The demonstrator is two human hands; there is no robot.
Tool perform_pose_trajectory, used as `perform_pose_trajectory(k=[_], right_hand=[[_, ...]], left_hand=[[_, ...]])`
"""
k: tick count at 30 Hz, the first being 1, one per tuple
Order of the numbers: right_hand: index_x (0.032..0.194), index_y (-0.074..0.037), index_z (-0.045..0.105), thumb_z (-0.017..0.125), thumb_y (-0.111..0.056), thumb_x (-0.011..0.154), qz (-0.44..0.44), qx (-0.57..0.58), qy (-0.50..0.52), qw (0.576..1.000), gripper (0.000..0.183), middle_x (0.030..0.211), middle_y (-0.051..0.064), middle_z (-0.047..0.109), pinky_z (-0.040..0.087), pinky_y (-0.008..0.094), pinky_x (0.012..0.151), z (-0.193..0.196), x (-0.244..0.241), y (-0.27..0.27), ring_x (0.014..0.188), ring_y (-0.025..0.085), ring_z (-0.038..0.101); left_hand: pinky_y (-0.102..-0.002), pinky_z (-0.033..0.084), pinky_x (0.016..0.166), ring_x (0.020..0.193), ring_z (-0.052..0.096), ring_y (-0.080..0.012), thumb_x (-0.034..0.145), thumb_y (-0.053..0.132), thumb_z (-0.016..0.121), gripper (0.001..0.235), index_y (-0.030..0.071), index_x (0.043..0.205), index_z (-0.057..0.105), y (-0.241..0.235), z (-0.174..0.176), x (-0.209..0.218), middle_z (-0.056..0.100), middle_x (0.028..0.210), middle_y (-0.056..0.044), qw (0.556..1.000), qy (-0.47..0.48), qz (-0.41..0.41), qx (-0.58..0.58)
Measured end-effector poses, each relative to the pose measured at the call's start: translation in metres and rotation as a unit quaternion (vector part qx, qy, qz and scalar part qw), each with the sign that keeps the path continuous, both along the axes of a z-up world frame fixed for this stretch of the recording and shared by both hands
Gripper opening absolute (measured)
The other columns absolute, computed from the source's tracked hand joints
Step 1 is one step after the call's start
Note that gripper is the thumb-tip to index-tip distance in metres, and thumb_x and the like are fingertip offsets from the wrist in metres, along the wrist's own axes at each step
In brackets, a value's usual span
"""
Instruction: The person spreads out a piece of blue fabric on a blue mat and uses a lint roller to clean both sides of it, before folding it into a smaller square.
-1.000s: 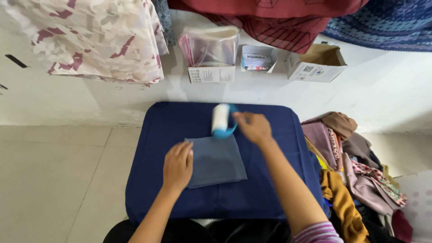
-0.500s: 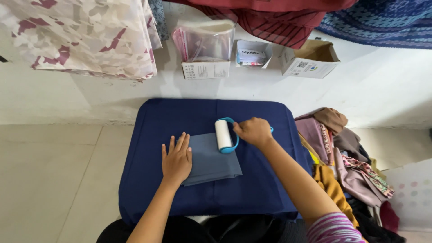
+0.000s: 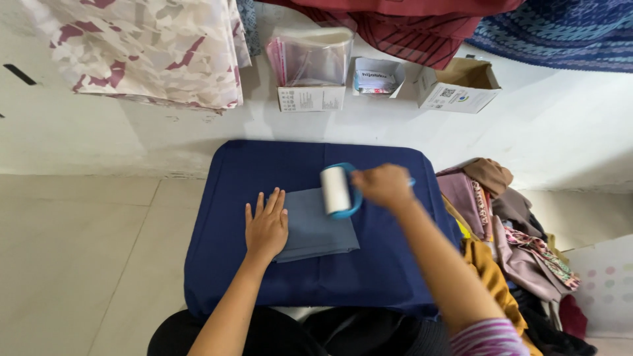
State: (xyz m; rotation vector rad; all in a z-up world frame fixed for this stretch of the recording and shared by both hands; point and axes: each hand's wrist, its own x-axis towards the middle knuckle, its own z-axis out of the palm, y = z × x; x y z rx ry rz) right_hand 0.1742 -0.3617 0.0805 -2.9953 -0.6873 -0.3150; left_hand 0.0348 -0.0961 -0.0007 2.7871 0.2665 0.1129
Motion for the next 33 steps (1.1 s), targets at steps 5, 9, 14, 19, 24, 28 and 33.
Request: perform_pose_trajectory(k=[5, 9, 14, 19, 24, 28, 33], right_hand=[[0.064, -0.018, 0.074, 0.046, -0.061, 0.094, 0.119, 0.029, -0.063, 0.991, 0.06, 0.056, 0.016, 0.068, 0.056, 0.046, 0.055, -0.045, -0.053, 0.068, 0.061, 0.037, 0.073], [0.06, -0.019, 0.074, 0.051, -0.061, 0.092, 0.118, 0.05, -0.104, 0.986, 0.057, 0.05, 0.014, 0.064, 0.054, 0.044, 0.047, -0.056, -0.051, 0.048, 0.054, 0.036, 0.071], [0.059, -0.023, 0.071, 0.049, -0.058, 0.094, 0.089, 0.025, -0.101, 0.991, 0.054, 0.052, 0.01, 0.066, 0.055, 0.043, 0.051, -0.065, -0.031, -0.016, 0.056, 0.033, 0.072], [0.061, -0.026, 0.07, 0.045, -0.062, 0.095, 0.066, -0.002, -0.111, 0.992, 0.056, 0.052, 0.009, 0.066, 0.056, 0.044, 0.053, -0.052, -0.029, -0.039, 0.058, 0.033, 0.073], [0.062, -0.025, 0.072, 0.051, -0.063, 0.091, 0.044, 0.023, -0.117, 0.992, 0.052, 0.05, 0.01, 0.064, 0.055, 0.046, 0.052, -0.037, -0.033, -0.035, 0.059, 0.036, 0.072], [0.062, -0.021, 0.074, 0.055, -0.059, 0.091, 0.113, 0.069, -0.077, 0.988, 0.052, 0.052, 0.012, 0.066, 0.057, 0.049, 0.054, -0.052, -0.077, 0.029, 0.058, 0.037, 0.072], [0.06, -0.023, 0.071, 0.055, -0.054, 0.093, 0.157, 0.101, -0.086, 0.979, 0.048, 0.048, 0.008, 0.063, 0.055, 0.043, 0.047, -0.071, -0.092, 0.05, 0.049, 0.035, 0.069]], left_hand=[[-0.059, 0.008, 0.125, 0.156, 0.022, -0.028, 0.109, 0.031, 0.026, 0.052, 0.026, 0.161, 0.033, 0.005, -0.006, 0.0, 0.032, 0.167, 0.006, 1.0, -0.028, -0.006, 0.007], [-0.057, 0.008, 0.125, 0.155, 0.024, -0.0269, 0.11, 0.033, 0.026, 0.052, 0.025, 0.16, 0.035, 0.004, -0.009, 0.001, 0.036, 0.165, 0.004, 0.999, -0.034, 0.003, 0.021], [-0.058, 0.008, 0.125, 0.156, 0.02, -0.0285, 0.108, 0.033, 0.025, 0.054, 0.024, 0.162, 0.03, 0.002, 0.005, -0.002, 0.028, 0.169, 0.004, 1.0, 0.0, -0.006, 0.007], [-0.059, 0.008, 0.125, 0.157, 0.02, -0.0294, 0.108, 0.035, 0.022, 0.056, 0.024, 0.163, 0.028, 0.003, -0.002, 0.0, 0.025, 0.17, 0.003, 1.0, 0.015, -0.011, 0.024], [-0.06, 0.006, 0.124, 0.157, 0.016, -0.0295, 0.108, 0.04, 0.024, 0.058, 0.026, 0.164, 0.024, 0.012, -0.011, 0.006, 0.019, 0.171, 0.005, 0.999, 0.022, -0.027, 0.01], [-0.065, 0.005, 0.121, 0.155, 0.017, -0.0387, 0.111, 0.042, 0.02, 0.057, 0.019, 0.164, 0.027, 0.016, -0.019, 0.009, 0.021, 0.171, -0.003, 0.994, -0.027, -0.028, -0.104], [-0.057, 0.027, 0.118, 0.146, 0.036, -0.042, 0.112, 0.031, 0.024, 0.054, 0.01, 0.16, 0.034, -0.007, -0.04, 0.002, 0.039, 0.16, -0.02, 0.971, -0.173, -0.09, -0.141]])
